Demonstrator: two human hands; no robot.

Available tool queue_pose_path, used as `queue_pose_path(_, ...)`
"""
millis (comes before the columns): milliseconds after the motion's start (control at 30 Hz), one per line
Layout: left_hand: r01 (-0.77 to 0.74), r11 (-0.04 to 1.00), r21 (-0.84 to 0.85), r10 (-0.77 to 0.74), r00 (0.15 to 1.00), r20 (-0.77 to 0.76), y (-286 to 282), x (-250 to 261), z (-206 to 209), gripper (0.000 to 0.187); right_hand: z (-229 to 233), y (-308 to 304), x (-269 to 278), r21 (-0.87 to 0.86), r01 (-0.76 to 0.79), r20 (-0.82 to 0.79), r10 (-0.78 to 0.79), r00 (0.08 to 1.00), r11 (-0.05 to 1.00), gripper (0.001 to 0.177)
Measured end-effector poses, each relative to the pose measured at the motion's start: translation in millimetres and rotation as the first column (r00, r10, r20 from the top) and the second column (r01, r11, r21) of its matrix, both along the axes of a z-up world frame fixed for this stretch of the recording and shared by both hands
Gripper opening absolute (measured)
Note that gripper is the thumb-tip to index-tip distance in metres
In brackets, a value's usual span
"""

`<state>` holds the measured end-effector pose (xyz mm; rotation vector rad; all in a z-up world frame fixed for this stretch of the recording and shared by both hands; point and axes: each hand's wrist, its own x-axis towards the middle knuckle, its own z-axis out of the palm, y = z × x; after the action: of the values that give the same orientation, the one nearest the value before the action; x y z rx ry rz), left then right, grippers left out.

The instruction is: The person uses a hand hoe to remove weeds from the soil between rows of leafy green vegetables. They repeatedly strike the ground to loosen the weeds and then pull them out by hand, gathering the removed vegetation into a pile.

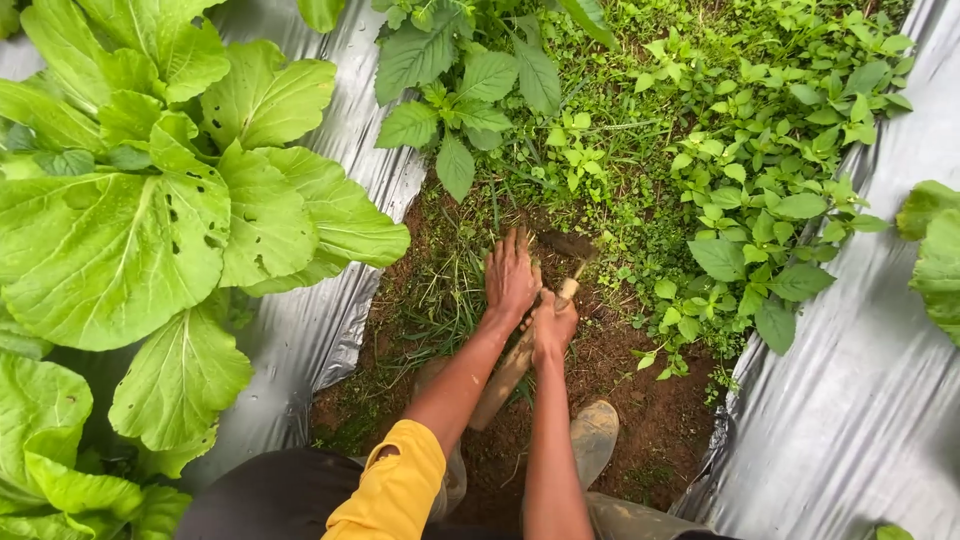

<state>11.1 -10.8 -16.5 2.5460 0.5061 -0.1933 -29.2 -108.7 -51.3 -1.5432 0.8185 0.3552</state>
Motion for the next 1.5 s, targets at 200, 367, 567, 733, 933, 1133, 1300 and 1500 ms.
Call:
queue_pose_path(200,0.076,0.968,0.237,-0.038,0.986,-0.164,-1.9,7.2,-55.3,0.053,45.3,-20.9,21.2,-0.081,-0.037,0.048,0.041,0.998,0.996,0.009)
queue_pose_path(367,-0.034,0.996,0.08,0.04,0.996,-0.081,11.0,2.1,-104.0,0.032,77.7,-34.1,38.6,0.019,0.118,0.136,-0.119,0.983,0.993,0.008)
queue_pose_path(567,-0.238,0.933,-0.272,0.212,0.97,-0.121,17.8,-1.0,-41.5,0.018,94.0,-56.2,49.8,0.06,0.214,0.168,-0.221,0.961,0.975,0.008)
queue_pose_path(733,-0.501,0.681,-0.534,0.444,0.862,-0.243,34.1,15.9,-103.0,0.005,88.3,-38.6,43.4,0.111,0.288,0.141,-0.302,0.943,0.951,0.008)
queue_pose_path(933,-0.382,0.865,-0.327,0.331,0.922,-0.202,26.9,16.0,-71.8,0.007,51.3,17.4,-10.3,0.012,0.052,-0.041,-0.052,0.998,0.999,0.012)
queue_pose_path(1133,-0.372,0.889,-0.268,0.335,0.926,-0.175,26.8,5.5,-55.3,0.018,74.9,-1.1,18.6,0.065,0.184,0.109,-0.19,0.976,0.981,0.01)
queue_pose_path(1300,-0.375,0.894,-0.244,0.331,0.921,-0.205,35.6,-7.1,-7.0,0.02,60.1,-1.8,29.0,0.194,0.341,0.134,-0.369,0.92,0.92,0.019)
queue_pose_path(1500,-0.172,0.982,-0.076,0.158,0.975,-0.157,46.8,-50.5,20.5,0.026,32.2,4.2,36.0,0.255,0.352,0.021,-0.37,0.929,0.9,0.038)
